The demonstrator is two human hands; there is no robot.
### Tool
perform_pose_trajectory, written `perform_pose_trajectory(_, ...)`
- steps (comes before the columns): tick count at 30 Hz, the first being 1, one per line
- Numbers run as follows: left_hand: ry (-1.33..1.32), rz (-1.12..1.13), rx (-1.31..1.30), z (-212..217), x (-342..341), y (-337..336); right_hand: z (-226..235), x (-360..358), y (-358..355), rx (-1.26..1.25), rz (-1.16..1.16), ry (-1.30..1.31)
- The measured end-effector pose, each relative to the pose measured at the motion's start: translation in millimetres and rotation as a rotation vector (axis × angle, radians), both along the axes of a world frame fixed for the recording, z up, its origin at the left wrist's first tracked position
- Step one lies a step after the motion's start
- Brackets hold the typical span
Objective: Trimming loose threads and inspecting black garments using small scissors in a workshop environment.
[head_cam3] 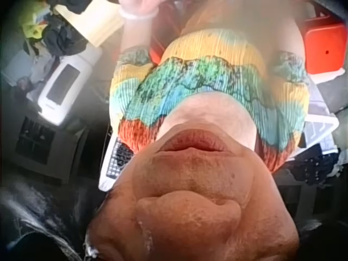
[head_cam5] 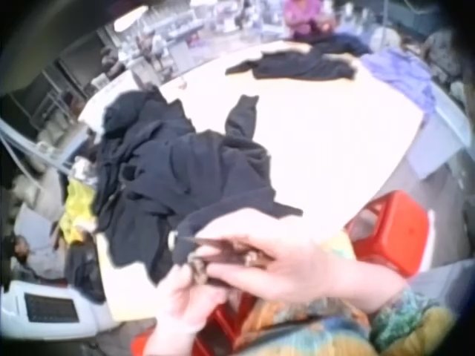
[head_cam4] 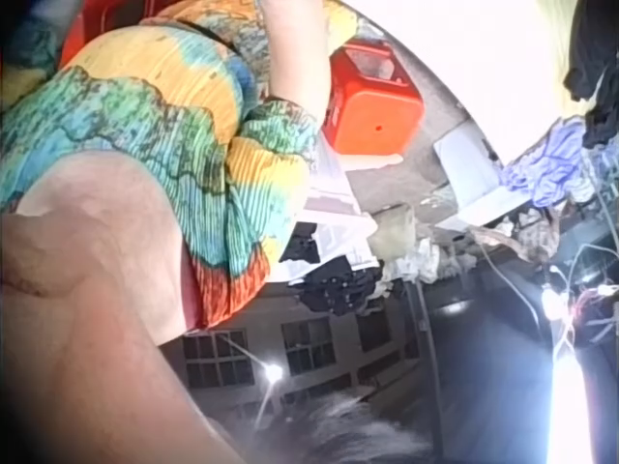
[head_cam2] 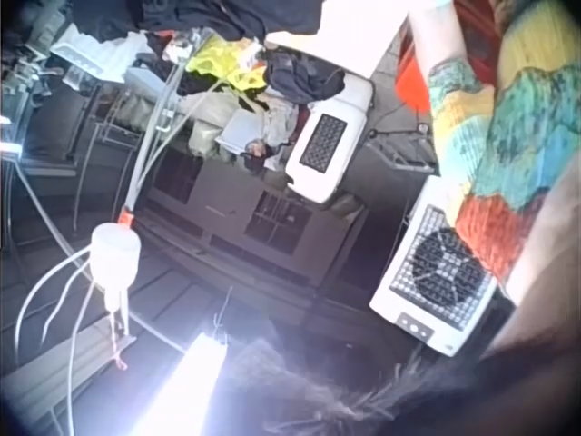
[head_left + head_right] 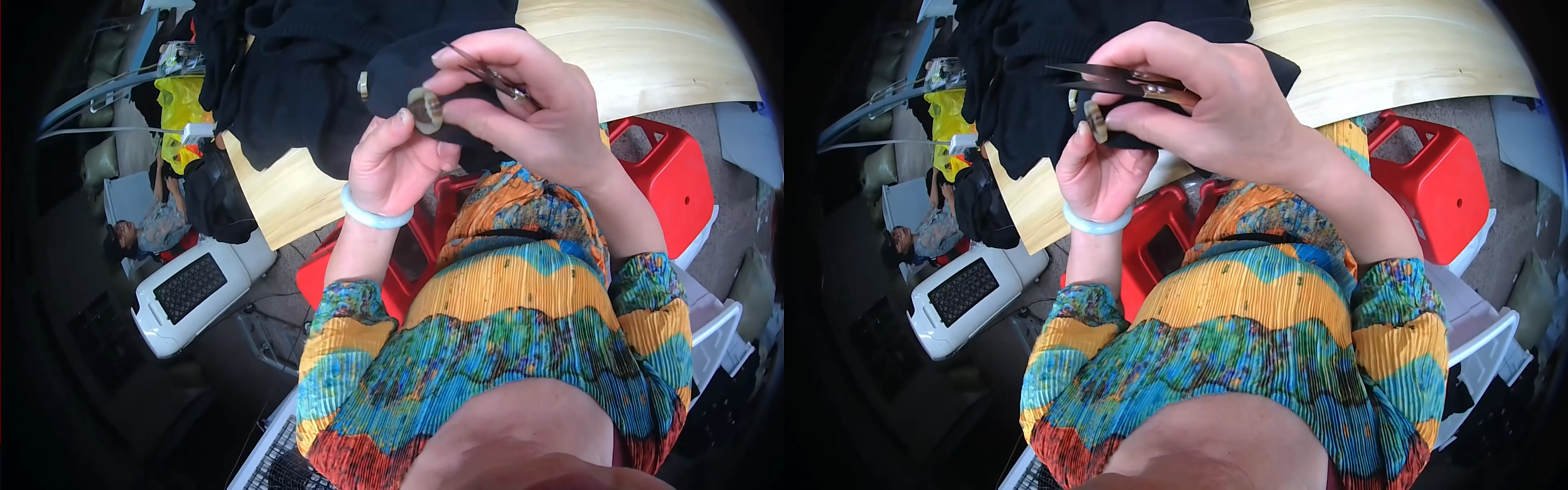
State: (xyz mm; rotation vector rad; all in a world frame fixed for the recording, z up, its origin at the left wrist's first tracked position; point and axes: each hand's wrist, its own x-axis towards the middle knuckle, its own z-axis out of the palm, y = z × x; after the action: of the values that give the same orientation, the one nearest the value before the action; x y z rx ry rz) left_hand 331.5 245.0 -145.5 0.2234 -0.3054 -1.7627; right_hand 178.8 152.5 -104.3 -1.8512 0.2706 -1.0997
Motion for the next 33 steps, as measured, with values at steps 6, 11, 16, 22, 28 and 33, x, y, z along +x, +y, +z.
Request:
perform_pose_trajectory(6, -0.15, 0.119, 0.066, 13, -7, -2, 0, -1, 3, -0.114, -0.087, -0.002)
perform_pose_trajectory(11, -0.296, 0.162, 0.02, 17, -10, -4, 4, -2, -3, -0.031, -0.113, -0.048)
perform_pose_trajectory(16, -0.434, 0.269, -0.029, 16, -9, 2, 5, -5, 4, 0.53, -0.03, -0.214)
perform_pose_trajectory(22, -0.503, 0.355, -0.065, 16, -11, 3, -3, -27, 28, 0.373, -0.025, 0.086)
perform_pose_trajectory(28, -0.592, 0.422, -0.089, 20, -15, 2, -15, -21, 39, 0.347, -0.018, 0.082)
perform_pose_trajectory(33, -0.636, 0.434, -0.097, 19, -14, 4, -12, -21, 41, 0.339, -0.045, 0.103)
